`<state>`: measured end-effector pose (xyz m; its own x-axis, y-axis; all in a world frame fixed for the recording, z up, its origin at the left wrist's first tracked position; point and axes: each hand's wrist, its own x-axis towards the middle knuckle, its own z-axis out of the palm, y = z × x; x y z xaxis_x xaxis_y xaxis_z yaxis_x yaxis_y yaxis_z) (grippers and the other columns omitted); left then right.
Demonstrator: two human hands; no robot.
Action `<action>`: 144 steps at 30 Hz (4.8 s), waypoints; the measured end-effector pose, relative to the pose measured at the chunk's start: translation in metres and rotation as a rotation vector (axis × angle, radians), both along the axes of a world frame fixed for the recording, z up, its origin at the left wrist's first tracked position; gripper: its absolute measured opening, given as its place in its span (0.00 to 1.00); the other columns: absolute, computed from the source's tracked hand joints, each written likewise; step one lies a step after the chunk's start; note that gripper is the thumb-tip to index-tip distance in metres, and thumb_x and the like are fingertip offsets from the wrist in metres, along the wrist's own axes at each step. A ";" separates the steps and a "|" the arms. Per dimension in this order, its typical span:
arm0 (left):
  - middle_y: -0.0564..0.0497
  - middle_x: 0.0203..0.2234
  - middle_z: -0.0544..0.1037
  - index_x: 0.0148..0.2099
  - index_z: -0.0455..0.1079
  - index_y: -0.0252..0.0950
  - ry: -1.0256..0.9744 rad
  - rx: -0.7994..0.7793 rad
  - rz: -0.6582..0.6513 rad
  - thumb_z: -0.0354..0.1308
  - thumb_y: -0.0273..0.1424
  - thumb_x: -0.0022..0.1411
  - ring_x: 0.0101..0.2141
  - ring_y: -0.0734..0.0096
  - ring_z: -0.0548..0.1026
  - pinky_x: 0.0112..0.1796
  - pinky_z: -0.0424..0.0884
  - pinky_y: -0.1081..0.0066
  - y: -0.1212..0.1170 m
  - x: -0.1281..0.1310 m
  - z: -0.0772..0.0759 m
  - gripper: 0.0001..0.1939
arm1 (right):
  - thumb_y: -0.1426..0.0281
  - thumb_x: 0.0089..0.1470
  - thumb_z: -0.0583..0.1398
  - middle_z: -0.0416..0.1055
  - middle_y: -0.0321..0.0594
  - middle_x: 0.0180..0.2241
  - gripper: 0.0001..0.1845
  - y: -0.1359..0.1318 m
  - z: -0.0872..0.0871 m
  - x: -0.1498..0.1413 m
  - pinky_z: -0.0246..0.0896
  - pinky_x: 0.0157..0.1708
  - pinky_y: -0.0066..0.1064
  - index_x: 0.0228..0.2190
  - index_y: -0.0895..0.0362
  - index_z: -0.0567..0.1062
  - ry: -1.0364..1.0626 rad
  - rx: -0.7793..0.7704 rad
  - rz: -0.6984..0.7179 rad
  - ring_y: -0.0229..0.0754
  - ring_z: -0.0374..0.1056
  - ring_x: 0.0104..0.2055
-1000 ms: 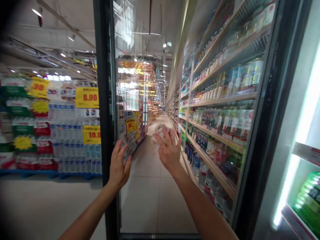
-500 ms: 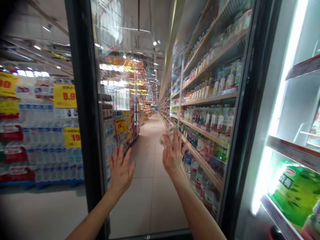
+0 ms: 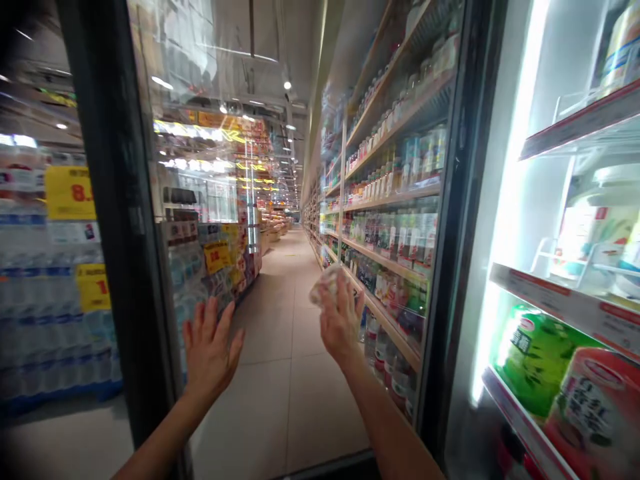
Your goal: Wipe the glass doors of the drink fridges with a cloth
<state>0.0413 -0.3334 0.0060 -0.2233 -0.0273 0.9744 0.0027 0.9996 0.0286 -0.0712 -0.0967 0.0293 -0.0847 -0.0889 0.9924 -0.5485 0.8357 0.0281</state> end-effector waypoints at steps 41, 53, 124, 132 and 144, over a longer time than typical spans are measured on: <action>0.45 0.63 0.43 0.65 0.36 0.44 -0.054 -0.013 0.054 0.54 0.29 0.58 0.61 0.51 0.44 0.56 0.48 0.46 0.009 0.005 -0.028 0.38 | 0.70 0.55 0.49 0.44 0.46 0.62 0.27 0.014 -0.071 -0.003 0.39 0.57 0.53 0.57 0.49 0.55 -0.077 -0.026 -0.003 0.49 0.44 0.63; 0.43 0.63 0.43 0.65 0.36 0.42 -0.066 0.006 0.070 0.53 0.30 0.58 0.62 0.50 0.42 0.56 0.47 0.45 0.013 0.004 -0.031 0.38 | 0.72 0.55 0.49 0.42 0.46 0.63 0.28 -0.009 -0.089 0.013 0.40 0.57 0.53 0.57 0.48 0.54 -0.101 0.018 0.068 0.50 0.42 0.63; 0.40 0.58 0.56 0.60 0.50 0.36 0.015 0.129 -0.097 0.51 0.25 0.58 0.58 0.59 0.55 0.55 0.57 0.56 -0.036 0.076 -0.030 0.28 | 0.69 0.57 0.49 0.53 0.37 0.60 0.20 -0.184 -0.033 0.085 0.23 0.61 0.52 0.51 0.52 0.65 0.147 0.482 0.440 0.44 0.38 0.64; 0.40 0.59 0.54 0.60 0.51 0.36 -0.019 0.144 -0.114 0.51 0.25 0.58 0.59 0.59 0.53 0.56 0.55 0.56 -0.032 0.070 -0.035 0.27 | 0.70 0.55 0.52 0.58 0.39 0.57 0.19 -0.161 -0.055 0.081 0.26 0.60 0.51 0.50 0.50 0.66 0.082 0.399 0.420 0.43 0.42 0.64; 0.38 0.60 0.52 0.60 0.50 0.35 -0.073 0.062 -0.077 0.51 0.26 0.58 0.61 0.54 0.47 0.56 0.52 0.49 -0.013 0.038 -0.034 0.28 | 0.76 0.52 0.53 0.62 0.42 0.54 0.22 -0.116 -0.048 0.064 0.30 0.60 0.49 0.49 0.50 0.67 0.043 0.197 0.294 0.44 0.43 0.63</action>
